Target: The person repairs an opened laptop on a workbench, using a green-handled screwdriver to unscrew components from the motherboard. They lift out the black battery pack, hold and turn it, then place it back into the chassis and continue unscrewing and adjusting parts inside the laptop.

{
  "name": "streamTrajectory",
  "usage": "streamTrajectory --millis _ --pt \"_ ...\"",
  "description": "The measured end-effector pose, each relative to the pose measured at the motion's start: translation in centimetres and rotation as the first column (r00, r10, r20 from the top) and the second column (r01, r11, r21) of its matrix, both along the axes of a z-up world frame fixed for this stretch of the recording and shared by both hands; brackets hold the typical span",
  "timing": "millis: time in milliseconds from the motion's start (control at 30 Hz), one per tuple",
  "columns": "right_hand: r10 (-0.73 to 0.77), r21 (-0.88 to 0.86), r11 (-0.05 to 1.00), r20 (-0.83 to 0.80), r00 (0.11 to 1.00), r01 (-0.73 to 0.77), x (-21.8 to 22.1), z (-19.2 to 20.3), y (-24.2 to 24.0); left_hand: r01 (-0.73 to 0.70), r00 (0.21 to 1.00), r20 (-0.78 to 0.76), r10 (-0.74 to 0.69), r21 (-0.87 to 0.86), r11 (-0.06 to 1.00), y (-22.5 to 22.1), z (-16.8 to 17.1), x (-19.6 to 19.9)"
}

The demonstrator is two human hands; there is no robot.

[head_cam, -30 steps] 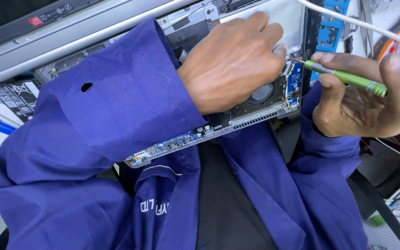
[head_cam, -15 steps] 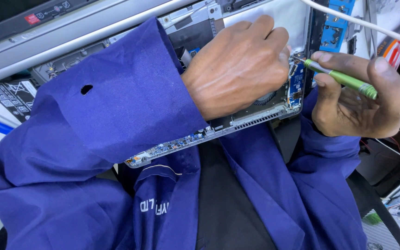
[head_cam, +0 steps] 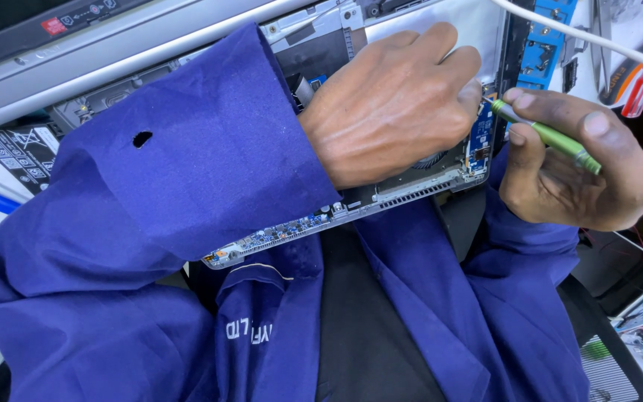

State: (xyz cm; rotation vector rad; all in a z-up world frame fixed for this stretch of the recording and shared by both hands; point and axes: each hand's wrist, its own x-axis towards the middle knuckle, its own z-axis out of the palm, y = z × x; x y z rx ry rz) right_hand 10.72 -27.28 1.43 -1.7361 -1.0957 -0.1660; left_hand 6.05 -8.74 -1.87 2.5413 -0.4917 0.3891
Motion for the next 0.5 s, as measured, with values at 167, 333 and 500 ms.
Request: streamTrajectory --millis 167,333,500 --pt "-0.041 -0.019 0.999 -0.016 0.999 0.041 -0.33 0.03 0.01 0.019 1.0 0.002 -0.019 0.032 0.999 0.14 -0.04 0.01" --pt "-0.067 -0.002 0.998 0.017 0.998 0.067 -0.33 -0.38 -0.07 0.03 0.999 -0.032 -0.029 0.029 0.999 0.31 0.03 0.1" --pt "-0.05 -0.012 0.999 0.021 0.999 0.05 -0.27 0.0 0.44 0.03 0.999 -0.029 -0.029 0.057 0.998 0.45 0.12 0.09"
